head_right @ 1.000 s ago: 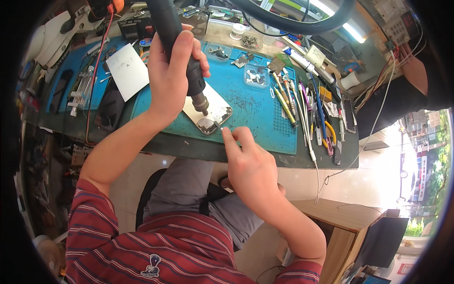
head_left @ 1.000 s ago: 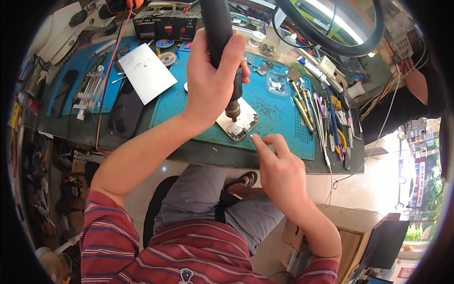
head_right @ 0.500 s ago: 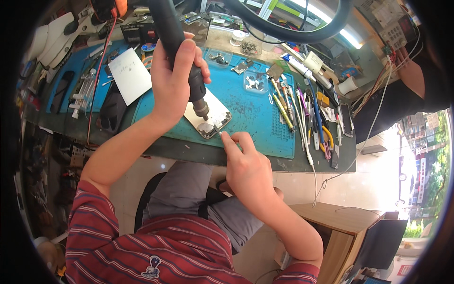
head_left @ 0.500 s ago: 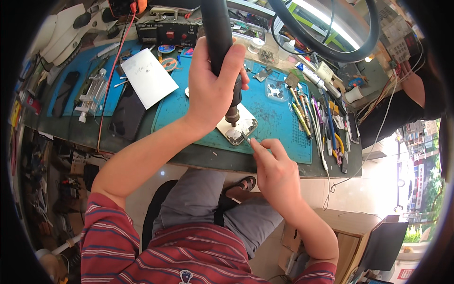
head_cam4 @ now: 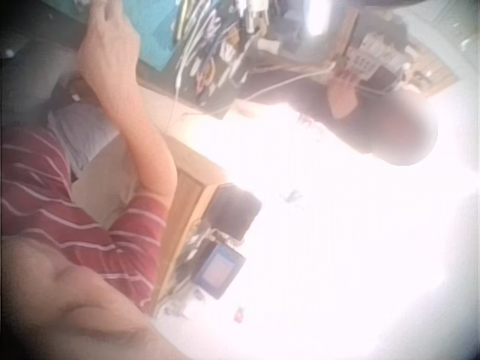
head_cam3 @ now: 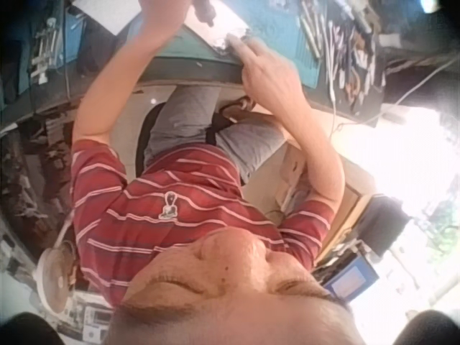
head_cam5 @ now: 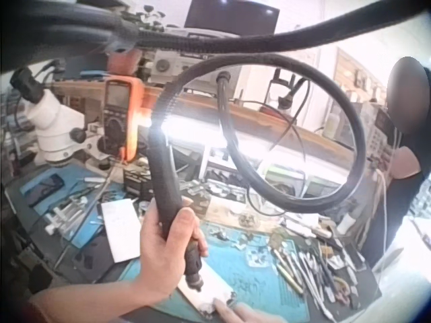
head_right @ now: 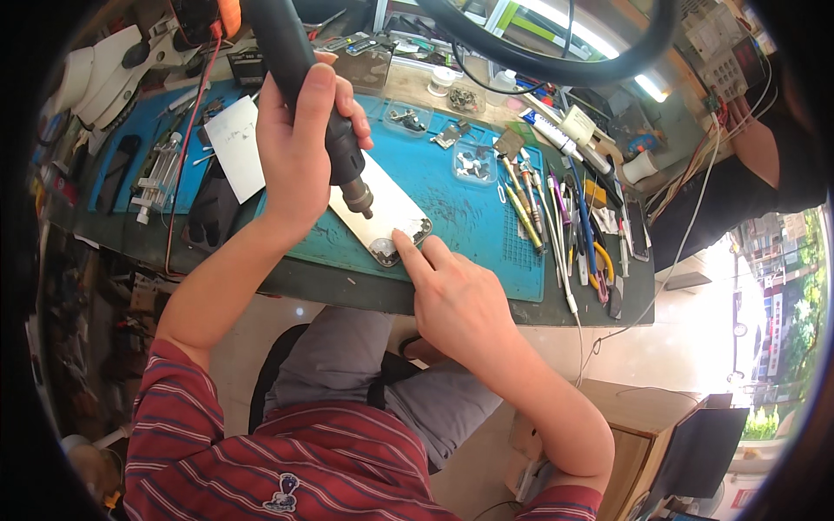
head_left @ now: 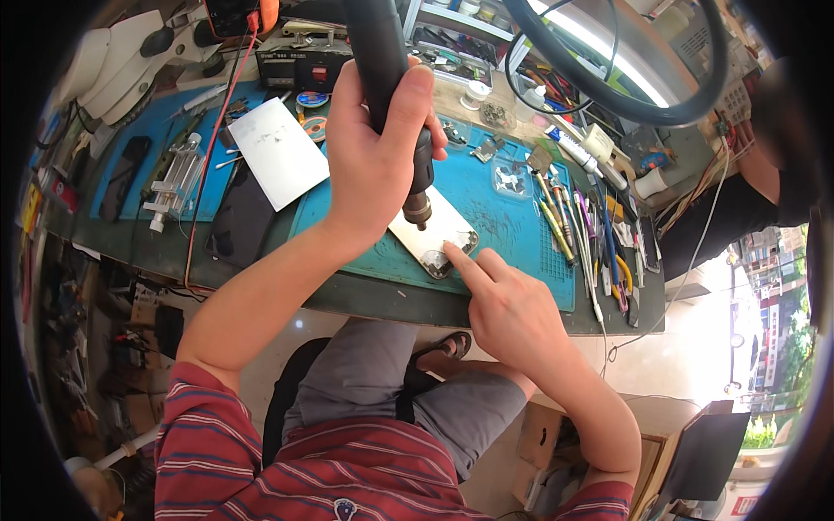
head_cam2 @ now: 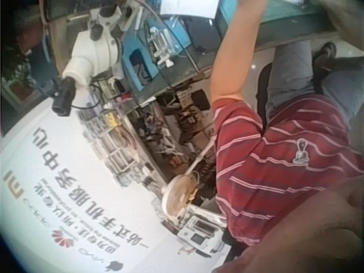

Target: The person uses a hot air gun and tweezers to remove small components from the back of a white smartphone. They heat specific areas on the device and carefully lift off parts, placing them on the workbench.

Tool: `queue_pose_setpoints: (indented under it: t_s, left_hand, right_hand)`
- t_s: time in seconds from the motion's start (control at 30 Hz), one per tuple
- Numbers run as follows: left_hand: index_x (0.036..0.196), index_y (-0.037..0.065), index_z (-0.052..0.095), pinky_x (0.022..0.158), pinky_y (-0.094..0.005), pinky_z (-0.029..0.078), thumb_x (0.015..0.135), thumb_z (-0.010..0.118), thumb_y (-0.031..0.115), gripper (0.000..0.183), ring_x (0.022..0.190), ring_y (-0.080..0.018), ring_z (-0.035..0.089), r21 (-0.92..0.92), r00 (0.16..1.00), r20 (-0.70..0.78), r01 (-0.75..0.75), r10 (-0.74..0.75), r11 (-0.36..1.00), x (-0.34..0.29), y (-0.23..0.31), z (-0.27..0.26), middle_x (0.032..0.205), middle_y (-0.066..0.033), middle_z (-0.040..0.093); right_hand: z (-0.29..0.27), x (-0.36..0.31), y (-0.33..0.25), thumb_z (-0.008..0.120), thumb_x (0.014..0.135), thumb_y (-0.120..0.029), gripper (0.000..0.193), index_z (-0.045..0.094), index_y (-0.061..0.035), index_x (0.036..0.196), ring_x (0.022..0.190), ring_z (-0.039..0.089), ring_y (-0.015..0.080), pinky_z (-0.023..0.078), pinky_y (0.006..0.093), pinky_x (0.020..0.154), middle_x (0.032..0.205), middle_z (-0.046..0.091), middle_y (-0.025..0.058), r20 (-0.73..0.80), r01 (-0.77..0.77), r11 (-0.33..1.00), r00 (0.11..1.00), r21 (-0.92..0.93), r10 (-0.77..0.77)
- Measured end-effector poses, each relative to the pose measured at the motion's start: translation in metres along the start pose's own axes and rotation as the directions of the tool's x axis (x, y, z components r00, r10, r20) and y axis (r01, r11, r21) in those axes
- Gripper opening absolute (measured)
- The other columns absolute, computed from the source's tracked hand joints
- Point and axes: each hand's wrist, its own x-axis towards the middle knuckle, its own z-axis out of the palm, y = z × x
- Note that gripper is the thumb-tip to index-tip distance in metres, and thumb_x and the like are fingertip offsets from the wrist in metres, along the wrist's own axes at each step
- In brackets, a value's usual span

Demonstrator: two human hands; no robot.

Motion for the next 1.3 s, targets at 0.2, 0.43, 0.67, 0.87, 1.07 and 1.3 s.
queue_pose_setpoints:
  t_s: [0.2, 0.43, 0.67, 0.87, 1.07, 1.3]
  left_hand:
    - [0.121, 0.004, 0.046, 0.056, -0.0307, 0.051, 0.103, 0.054, 0.024, 0.028, 0.065, -0.0149, 0.060, -0.014, 1.000, 0.002, -0.016, 0.016, 1.000, 0.004, 0.007, -0.007, 0.081, -0.0050, 0.055]
    - [0.122, 0.002, 0.048, 0.057, -0.0284, 0.050, 0.104, 0.053, 0.024, 0.029, 0.065, -0.0130, 0.058, 0.025, 0.998, -0.019, -0.061, 0.061, 0.998, 0.004, 0.005, -0.011, 0.081, -0.0050, 0.054]
    - [0.122, 0.001, 0.047, 0.057, -0.0309, 0.049, 0.103, 0.052, 0.023, 0.030, 0.065, -0.0154, 0.057, -0.038, 0.998, -0.018, -0.060, 0.060, 0.997, 0.007, 0.021, -0.003, 0.082, -0.0060, 0.053]
    - [0.123, 0.003, 0.047, 0.057, -0.0306, 0.050, 0.104, 0.052, 0.025, 0.030, 0.066, -0.0149, 0.057, -0.084, 0.996, -0.071, -0.050, 0.044, 0.995, 0.013, 0.027, -0.013, 0.082, -0.0052, 0.052]
    - [0.122, 0.003, 0.047, 0.060, -0.0304, 0.050, 0.104, 0.052, 0.029, 0.033, 0.066, -0.0147, 0.056, -0.089, 0.995, -0.089, -0.053, 0.045, 0.995, 0.014, 0.036, -0.014, 0.082, -0.0051, 0.051]
    - [0.124, 0.001, 0.046, 0.058, -0.0303, 0.048, 0.104, 0.048, 0.031, 0.036, 0.065, -0.0147, 0.053, -0.059, 0.993, -0.113, -0.041, 0.034, 0.997, 0.016, 0.047, -0.015, 0.082, -0.0047, 0.049]
  right_hand:
    - [-0.012, 0.007, 0.000, 0.059, 0.084, -0.003, 0.051, 0.054, -0.0040, 0.134, 0.073, 0.064, 0.0271, 0.052, 0.0387, 0.064, 0.091, 0.054, 0.0113, 0.083, 0.020, 1.000, 0.996, -0.001, -0.020]
    - [-0.033, 0.014, 0.013, 0.054, 0.088, -0.004, 0.050, 0.052, -0.0100, 0.139, 0.080, 0.062, 0.0333, 0.051, 0.0429, 0.071, 0.092, 0.054, 0.0160, 0.078, -0.159, 0.987, 0.984, 0.004, 0.158]
    - [-0.024, 0.032, 0.096, 0.050, 0.093, -0.012, 0.043, 0.055, -0.0075, 0.135, 0.090, 0.064, 0.0405, 0.051, 0.0483, 0.080, 0.101, 0.064, 0.0232, -0.102, -0.274, 0.952, 0.952, 0.139, 0.289]
    - [-0.022, 0.069, 0.106, 0.051, 0.097, -0.023, 0.030, 0.063, -0.0053, 0.118, 0.087, 0.066, 0.0412, 0.053, 0.0486, 0.078, 0.091, 0.069, 0.0227, -0.026, -0.330, 0.944, 0.943, 0.013, 0.331]
    - [-0.027, 0.079, 0.105, 0.052, 0.098, -0.028, 0.026, 0.063, -0.0053, 0.095, 0.079, 0.067, 0.0383, 0.052, 0.0492, 0.069, 0.079, 0.068, 0.0191, -0.001, -0.267, 0.916, 0.960, -0.298, 0.279]
    - [-0.018, 0.079, 0.115, 0.057, 0.096, -0.030, 0.032, 0.064, -0.0047, 0.077, 0.072, 0.069, 0.0353, 0.055, 0.0461, 0.065, 0.074, 0.068, 0.0153, -0.113, -0.191, 0.933, 0.980, -0.305, 0.163]
